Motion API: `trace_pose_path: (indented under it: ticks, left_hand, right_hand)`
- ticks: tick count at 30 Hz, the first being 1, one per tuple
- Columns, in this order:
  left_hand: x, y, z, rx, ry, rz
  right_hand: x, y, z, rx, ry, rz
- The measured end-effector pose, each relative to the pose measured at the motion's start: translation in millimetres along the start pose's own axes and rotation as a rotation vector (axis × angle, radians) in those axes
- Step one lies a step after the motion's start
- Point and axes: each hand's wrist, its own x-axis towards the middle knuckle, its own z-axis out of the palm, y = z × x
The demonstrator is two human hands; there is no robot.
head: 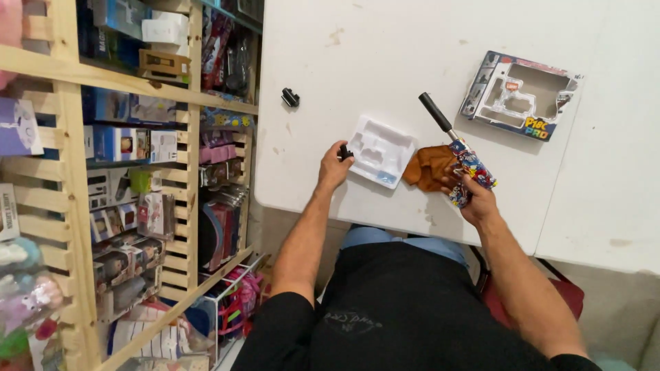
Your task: Assembling a toy gun by attaching a barrel and then carefully repackaging it into its plastic tray and box.
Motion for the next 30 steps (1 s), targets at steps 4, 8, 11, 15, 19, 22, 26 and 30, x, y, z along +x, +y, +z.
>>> trace_pose_path:
  ticks: [4,8,11,15,19,22,26,30]
  left_hand:
    - [45,-14,-8,-0.013,-0.104,0.039]
    - [70,-17,-13,0.019,-0.191,0.129]
    - [62,-7,-18,0.068,-0.234,0.147]
    - [82,-28,-6,0.175,-0.217,0.185]
    - [90,-33,-2,0.265,-0.222,0.269]
    - [90,-41,1,0.325,-0.226,0.338]
    - [104,-41,6,0.402,-0.244,0.422]
    - [102,-42,8,0.524,-0.226,0.453]
  right_hand:
    - [-19,10,8,-0.020,-0.028,-0.031]
    - [-27,33,12,-0.013,-0.047,-0.101]
    - [-41,52,15,-0.016,-0.035,-0.125]
    - [-51,67,22,-0.018,-0.027,-0.144]
    - [-55,79,22,0.010,-0.008,-0.176]
    - [-66,85,23,0.024,-0.008,-0.185]
    - [-60,83,24,0.015,-0.003,-0.199]
    - [-69,84,31,0.022,0.004,-0.201]
